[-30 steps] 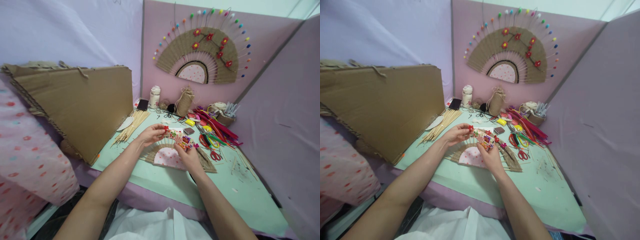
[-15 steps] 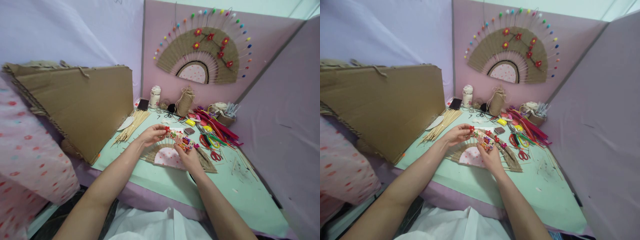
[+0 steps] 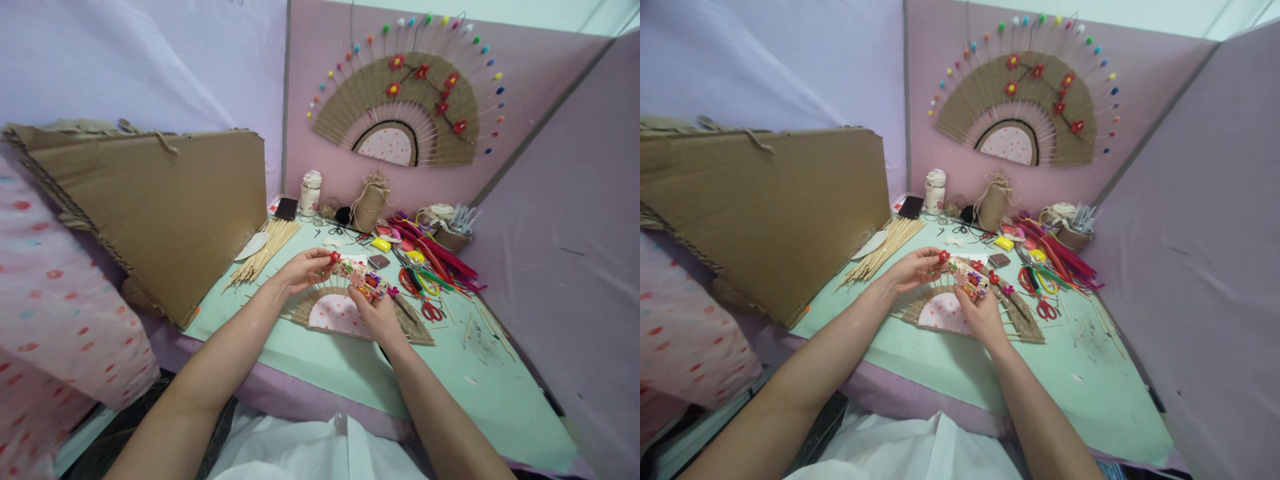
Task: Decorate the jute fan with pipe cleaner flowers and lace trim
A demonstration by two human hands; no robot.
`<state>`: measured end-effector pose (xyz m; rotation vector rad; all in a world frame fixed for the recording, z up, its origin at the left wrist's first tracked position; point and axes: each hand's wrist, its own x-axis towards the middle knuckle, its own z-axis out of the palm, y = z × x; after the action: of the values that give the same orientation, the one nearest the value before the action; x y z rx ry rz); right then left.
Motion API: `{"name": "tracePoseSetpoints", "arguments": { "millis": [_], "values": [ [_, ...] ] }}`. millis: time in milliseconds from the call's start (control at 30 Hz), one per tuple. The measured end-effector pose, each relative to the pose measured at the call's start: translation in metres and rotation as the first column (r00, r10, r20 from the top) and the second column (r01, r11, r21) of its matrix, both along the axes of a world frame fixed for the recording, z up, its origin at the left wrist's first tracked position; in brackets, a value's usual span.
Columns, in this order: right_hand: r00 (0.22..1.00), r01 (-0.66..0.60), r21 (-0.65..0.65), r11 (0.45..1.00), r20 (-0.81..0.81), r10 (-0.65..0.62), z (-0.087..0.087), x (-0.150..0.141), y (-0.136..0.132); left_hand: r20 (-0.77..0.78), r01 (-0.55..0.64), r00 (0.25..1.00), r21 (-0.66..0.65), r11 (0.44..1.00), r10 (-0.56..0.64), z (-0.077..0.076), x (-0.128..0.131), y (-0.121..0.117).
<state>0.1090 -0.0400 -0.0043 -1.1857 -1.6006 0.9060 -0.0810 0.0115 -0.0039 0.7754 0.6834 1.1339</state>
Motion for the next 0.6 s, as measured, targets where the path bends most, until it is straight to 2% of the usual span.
{"name": "tracePoseSetpoints", "arguments": {
  "millis": [267, 600],
  "values": [
    [0.998, 0.006, -0.015, 1.0, -0.059, -0.007, 0.009, -0.002, -0.003, -0.005, 0.003, 1.0, 0.015, 1.0, -0.003, -0.002, 0.0, 0.0015],
    [0.999, 0.013, -0.042, 0.999, -0.044, -0.014, 0.0094, -0.0008, -0.0024, -0.044, -0.008, 0.999, 0.006, 1.0, 0.008, 0.0003, 0.0004, -0.0005]
  ]
}}
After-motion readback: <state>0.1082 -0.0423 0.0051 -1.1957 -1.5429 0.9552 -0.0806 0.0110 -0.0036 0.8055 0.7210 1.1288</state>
